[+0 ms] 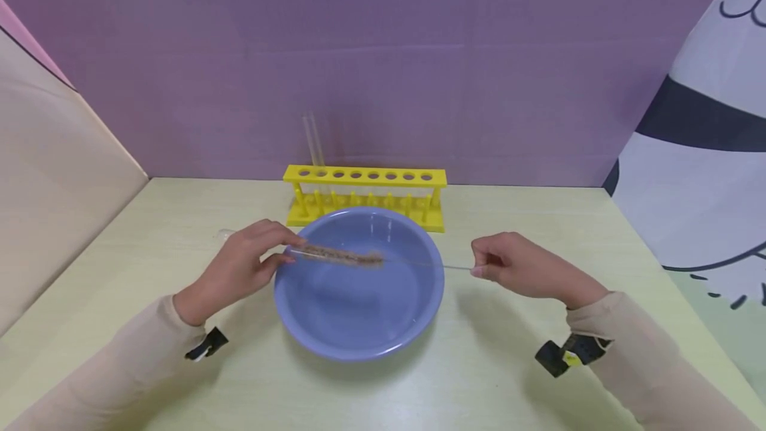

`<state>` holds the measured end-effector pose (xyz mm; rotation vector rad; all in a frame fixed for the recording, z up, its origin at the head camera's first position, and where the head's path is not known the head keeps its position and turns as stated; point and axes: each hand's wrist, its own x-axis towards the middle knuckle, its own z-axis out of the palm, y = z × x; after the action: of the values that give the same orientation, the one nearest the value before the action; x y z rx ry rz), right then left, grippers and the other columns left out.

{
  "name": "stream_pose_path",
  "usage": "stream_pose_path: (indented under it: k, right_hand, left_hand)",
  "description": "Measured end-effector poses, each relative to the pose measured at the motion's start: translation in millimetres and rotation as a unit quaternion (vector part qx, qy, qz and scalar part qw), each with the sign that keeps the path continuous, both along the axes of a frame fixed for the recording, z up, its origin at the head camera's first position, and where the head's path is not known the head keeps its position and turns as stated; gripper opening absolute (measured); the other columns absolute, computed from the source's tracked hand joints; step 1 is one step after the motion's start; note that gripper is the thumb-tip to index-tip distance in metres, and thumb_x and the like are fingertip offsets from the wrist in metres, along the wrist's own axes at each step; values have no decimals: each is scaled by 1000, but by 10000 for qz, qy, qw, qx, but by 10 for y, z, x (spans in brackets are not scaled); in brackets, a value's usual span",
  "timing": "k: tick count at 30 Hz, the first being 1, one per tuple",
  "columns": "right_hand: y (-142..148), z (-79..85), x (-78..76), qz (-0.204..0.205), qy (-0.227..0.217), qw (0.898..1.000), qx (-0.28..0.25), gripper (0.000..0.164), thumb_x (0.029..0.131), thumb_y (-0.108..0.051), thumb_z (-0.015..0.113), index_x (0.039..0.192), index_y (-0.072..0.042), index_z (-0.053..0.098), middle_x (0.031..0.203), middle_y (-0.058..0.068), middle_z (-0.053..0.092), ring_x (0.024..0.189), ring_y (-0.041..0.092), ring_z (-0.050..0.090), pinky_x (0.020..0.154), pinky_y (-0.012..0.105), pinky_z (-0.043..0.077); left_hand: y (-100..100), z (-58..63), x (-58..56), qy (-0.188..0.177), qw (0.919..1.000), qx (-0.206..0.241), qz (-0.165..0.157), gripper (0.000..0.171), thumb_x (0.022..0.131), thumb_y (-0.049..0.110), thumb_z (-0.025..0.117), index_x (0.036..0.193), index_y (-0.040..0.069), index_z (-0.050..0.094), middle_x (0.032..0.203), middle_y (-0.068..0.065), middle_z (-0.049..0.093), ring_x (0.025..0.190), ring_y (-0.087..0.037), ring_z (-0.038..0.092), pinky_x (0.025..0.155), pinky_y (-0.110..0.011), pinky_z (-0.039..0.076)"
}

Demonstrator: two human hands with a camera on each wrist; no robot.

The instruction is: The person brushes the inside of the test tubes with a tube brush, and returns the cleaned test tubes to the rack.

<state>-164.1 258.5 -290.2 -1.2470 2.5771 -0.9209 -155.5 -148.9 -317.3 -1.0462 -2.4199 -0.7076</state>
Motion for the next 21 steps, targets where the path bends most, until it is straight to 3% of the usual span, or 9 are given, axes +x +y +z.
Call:
stream_pose_path:
  k: [6,21]
  right_hand:
    - [38,25,-15,203,-353,9991,-71,31,89,3,59,70,-14,41,58,-7,35,54,-2,34,48,22,33]
    - [95,23,-36,156,-969,9950,-167,27,91,2,56,72,-11,43,59,3,36,54,4,36,49,27,33]
  left_hand:
    - [-8,-3,1,87,9999,46,40,33,71,-6,78,99,8,68,93,-2,68,87,-17,61,71,-29,53]
    - [-33,-25,-21,401,9991,83,63,34,69,-5,80,98,8,68,93,-2,68,88,-18,60,74,-31,53]
